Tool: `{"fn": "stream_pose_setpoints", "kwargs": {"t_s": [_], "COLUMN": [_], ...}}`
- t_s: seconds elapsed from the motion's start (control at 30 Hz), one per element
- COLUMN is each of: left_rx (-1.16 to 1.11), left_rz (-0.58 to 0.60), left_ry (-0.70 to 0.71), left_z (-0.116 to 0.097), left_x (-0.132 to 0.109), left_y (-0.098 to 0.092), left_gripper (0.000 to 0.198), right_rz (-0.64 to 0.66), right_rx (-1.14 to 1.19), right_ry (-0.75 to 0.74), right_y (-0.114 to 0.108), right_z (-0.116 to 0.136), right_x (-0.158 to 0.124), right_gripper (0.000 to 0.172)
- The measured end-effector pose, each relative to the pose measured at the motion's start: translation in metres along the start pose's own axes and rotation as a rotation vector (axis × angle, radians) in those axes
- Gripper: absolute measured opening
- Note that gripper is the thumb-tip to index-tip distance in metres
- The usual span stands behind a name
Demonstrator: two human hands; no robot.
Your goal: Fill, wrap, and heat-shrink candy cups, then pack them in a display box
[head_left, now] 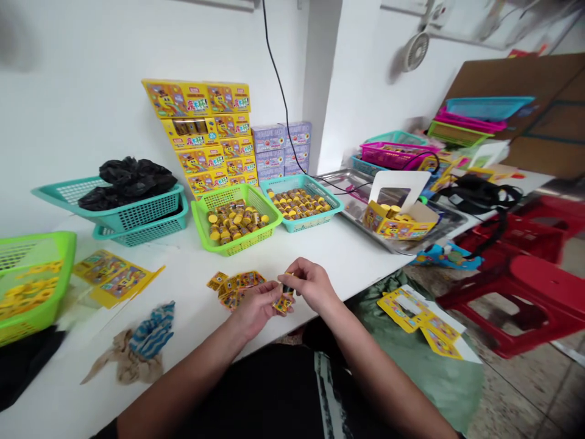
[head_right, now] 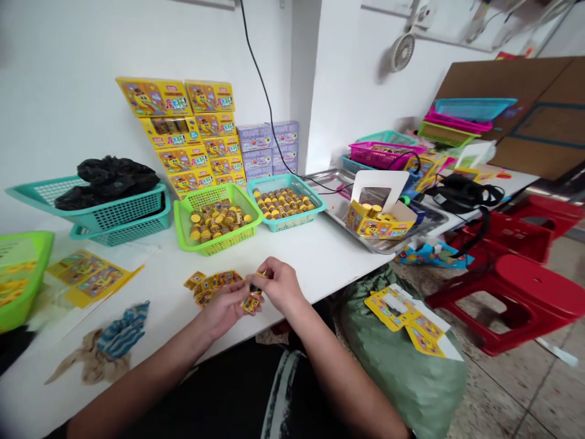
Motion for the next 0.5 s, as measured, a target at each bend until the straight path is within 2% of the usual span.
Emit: {"fn": "stream_pose_setpoints", "kwargs": {"t_s": [0.13, 0.2, 0.27, 0.33, 0.5], "left_rx": [-0.003, 0.020, 0.050, 0.060, -0.057], "left_rz": [0.068, 0.071, 0.066, 0.062, 0.056], "left_ry": [-0.043, -0.016, -0.006, -0.014, -0.039], "left_z": [0.005, 0.006, 0.008, 0.010, 0.014], "left_x": [0.010, 0.011, 0.011, 0.010, 0.013], "left_y": [0.006, 0.005, 0.004, 0.002, -0.006], "left_gripper": [0.033, 0.034, 0.034, 0.033, 0.031], "right_rz": [-0.061, -0.064, -0.054, -0.050, -0.073], "right_rx": [-0.200, -0.177, -0.048, 0.024, 0.008], "right_ry": [-0.149, -0.117, 0.000, 0.056, -0.023], "right_y": [-0.012, -0.011, -0.007, -0.003, 0.001], "right_z": [0.002, -0.004, -0.016, -0.022, -0.017], "right_x": [-0.005, -0.008, -0.011, -0.013, -0.009], "right_gripper": [0.018, 0.019, 0.025, 0.028, 0.021]}}
Point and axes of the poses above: each hand's wrist, its own x-axis towards the middle knuckle, its own y-axis out of the palm, z = x × y, the point moved 7 cm from there along x, towards the middle knuckle, and after that the axes turned 14 degrees about -y, right-handed, at the moved point
